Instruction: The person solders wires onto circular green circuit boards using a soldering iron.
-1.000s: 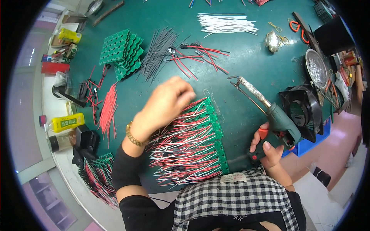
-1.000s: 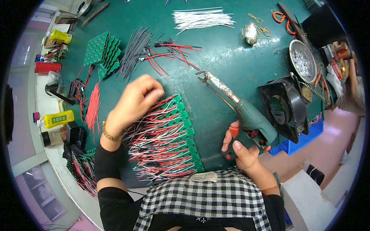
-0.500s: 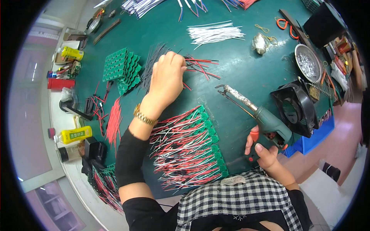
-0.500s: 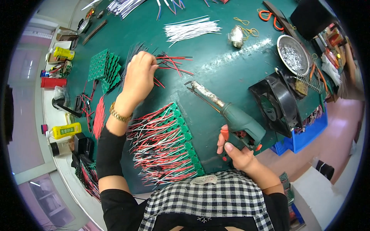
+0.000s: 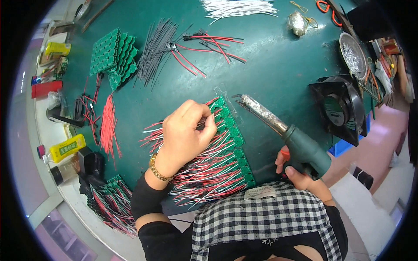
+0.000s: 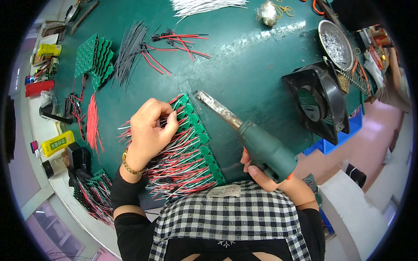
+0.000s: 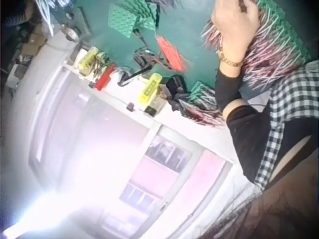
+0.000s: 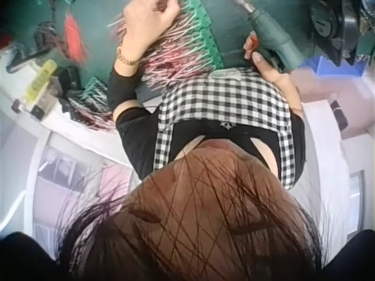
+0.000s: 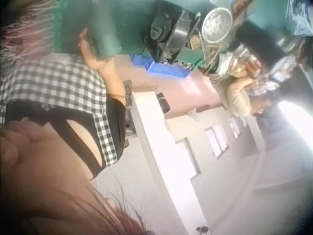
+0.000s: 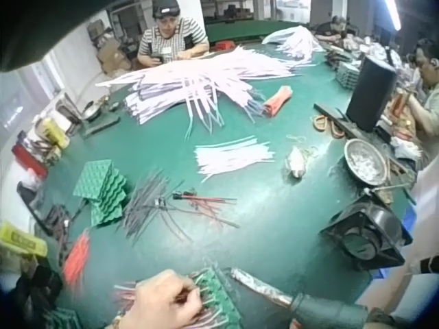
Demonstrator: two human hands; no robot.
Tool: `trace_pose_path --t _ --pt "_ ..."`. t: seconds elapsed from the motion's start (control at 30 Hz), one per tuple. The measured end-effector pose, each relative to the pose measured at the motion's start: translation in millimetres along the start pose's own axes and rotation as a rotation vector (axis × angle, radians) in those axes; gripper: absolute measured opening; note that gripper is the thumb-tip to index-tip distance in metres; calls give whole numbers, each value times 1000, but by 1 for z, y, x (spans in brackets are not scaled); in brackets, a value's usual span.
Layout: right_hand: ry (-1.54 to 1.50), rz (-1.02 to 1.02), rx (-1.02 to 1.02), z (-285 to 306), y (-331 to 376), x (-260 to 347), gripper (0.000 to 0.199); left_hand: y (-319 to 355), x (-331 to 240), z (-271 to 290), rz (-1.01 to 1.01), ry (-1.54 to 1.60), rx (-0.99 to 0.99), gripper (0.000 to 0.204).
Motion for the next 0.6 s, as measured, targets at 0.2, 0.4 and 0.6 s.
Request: trace_pose_path --t 0.2,0.4,0.6 --pt "382 117 -21 -1 -3 20 11 0 1 -2 -15 -71 -26 13" --pt "375 14 -37 0 -3 14 16 -1 0 -4 -60 -50 -52 14" --pt "548 74 -5 1 0 7 20 0 2 -7 -46 -81 -46 15"
Point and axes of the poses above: each hand's wrist, its own y-axis away from the middle knuckle, its own z-axis out of the back of the hand, x = y × z, the point moved 10 cm from there along -y, towards the middle knuckle, and after that the axes turned 2 degrees about y, right-handed, at the moved point
